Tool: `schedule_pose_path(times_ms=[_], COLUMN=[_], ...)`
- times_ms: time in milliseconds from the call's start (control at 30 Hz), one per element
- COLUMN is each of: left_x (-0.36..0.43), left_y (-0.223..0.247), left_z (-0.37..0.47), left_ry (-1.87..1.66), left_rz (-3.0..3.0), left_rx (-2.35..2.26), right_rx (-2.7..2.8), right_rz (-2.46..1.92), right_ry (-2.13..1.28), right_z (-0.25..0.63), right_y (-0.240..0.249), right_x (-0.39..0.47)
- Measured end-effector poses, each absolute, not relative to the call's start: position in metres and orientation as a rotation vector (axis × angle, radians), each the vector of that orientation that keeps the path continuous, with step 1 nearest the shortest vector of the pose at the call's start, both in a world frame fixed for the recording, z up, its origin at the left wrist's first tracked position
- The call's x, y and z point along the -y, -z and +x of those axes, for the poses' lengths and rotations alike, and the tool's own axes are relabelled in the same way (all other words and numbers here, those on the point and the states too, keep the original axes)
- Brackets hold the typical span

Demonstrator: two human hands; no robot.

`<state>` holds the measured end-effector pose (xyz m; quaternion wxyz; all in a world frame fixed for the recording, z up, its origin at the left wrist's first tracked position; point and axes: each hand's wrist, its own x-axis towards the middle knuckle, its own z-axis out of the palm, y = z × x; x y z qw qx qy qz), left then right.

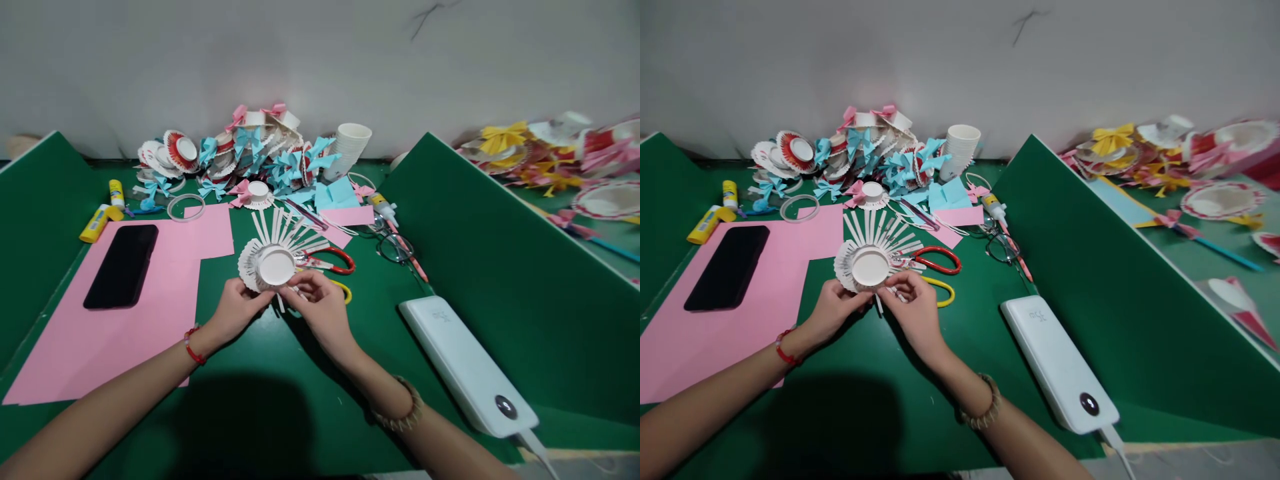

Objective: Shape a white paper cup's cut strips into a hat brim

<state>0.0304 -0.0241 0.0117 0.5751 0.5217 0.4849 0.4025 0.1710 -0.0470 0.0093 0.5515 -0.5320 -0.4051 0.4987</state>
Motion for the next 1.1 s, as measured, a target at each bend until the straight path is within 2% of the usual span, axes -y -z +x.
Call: schedule_pose_path(times_ms=[667, 967, 1100], left_x=[0.0202, 0.0191, 0.0194], left_y=[-0.0087, -0.0069, -0.0080], left_z=[0.0287, 0.0277, 0.0277], left_ry=[-0.967, -0.939, -0.947], left_rz=[1.165, 1.121, 1.106], left_rx=[-1.116, -1.110, -1.076], right_rx=[1.028, 1.024, 1.043], right_rz=[-1.234, -1.242, -1.215], right_ry=[-1.292, -1.185, -1.293], right_z=[0.1680, 0.1694, 0.1690], right_y=[-0.0111, -0.0115, -0.0095], right_x=[0.0493, 0.0483, 0.0495])
